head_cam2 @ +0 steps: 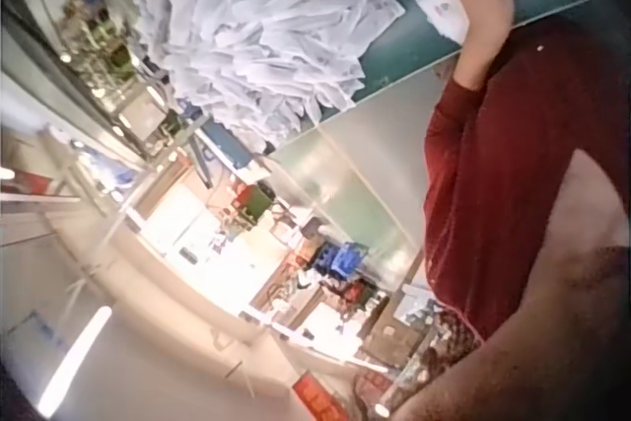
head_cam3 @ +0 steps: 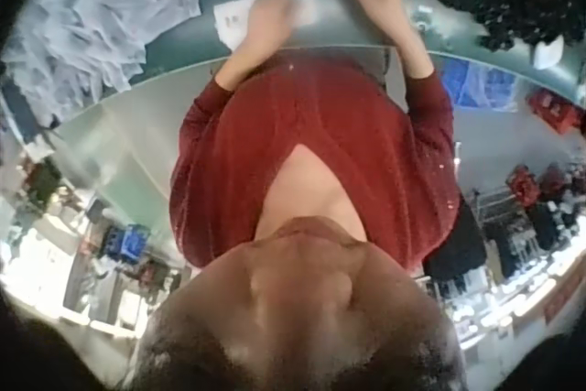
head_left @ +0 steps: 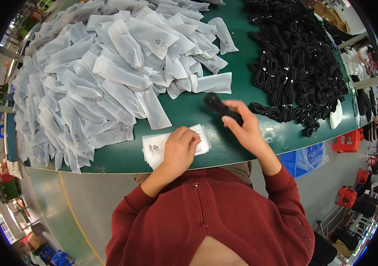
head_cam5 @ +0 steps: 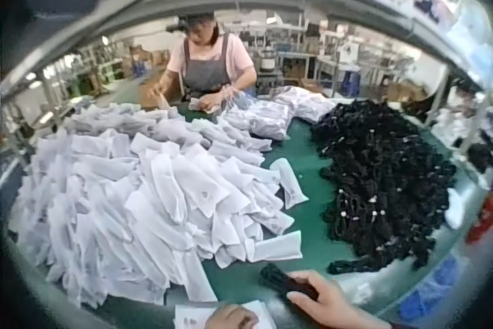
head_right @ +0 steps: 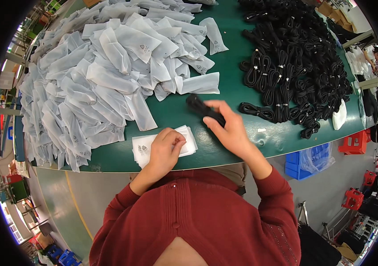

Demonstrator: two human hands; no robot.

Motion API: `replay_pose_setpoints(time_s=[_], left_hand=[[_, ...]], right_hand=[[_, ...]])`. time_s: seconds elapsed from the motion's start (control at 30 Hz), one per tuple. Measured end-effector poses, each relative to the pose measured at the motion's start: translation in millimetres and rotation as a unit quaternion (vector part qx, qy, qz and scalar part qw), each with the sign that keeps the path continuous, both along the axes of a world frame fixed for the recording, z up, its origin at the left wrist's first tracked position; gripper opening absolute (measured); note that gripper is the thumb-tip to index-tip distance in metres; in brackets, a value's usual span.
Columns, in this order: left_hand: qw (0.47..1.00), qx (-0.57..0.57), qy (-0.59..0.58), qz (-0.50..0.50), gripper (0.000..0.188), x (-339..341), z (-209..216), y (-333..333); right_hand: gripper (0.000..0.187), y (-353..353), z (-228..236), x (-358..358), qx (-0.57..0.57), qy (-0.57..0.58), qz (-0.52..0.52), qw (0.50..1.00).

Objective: The person packs cables by picking up bundled cables one by one, inserting each cable into a plastic packaging sleeve by hand, and placing the packaged cables onto a pile on the table.

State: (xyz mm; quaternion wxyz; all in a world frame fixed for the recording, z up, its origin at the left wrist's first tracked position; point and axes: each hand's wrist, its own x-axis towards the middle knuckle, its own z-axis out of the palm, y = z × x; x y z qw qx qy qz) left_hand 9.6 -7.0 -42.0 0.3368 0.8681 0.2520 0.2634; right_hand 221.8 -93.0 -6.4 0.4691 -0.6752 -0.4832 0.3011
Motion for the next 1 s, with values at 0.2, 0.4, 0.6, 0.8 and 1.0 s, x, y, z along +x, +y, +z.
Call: replay_pose_setpoints(time_s=[0.2,0.4,0.6,0.8,1.0], left_hand=[[0.976,-0.207,-0.052,0.036,0.008,-6.7,9.0,1.6],[0.971,-0.219,-0.088,0.022,0.011,-5.0,13.9,-1.5],[0.993,-0.010,-0.103,-0.058,0.019,-2.2,24.2,1.4],[0.993,0.044,-0.108,-0.034,0.021,0.1,40.7,13.5],[0.985,-0.121,-0.126,-0.015,0.012,1.1,59.1,26.4]], right_hand=[[0.029,-33.7,12.9,-14.7,-0.010,-0.048,0.080,0.996],[0.024,-33.3,7.5,-15.1,-0.015,-0.043,0.182,0.982],[0.024,-26.9,-1.9,-27.0,-0.227,0.363,0.024,0.903],[0.027,-23.4,5.6,-43.8,-0.134,0.242,0.016,0.961],[0.046,-17.6,2.2,-61.1,0.102,0.233,0.036,0.967]])
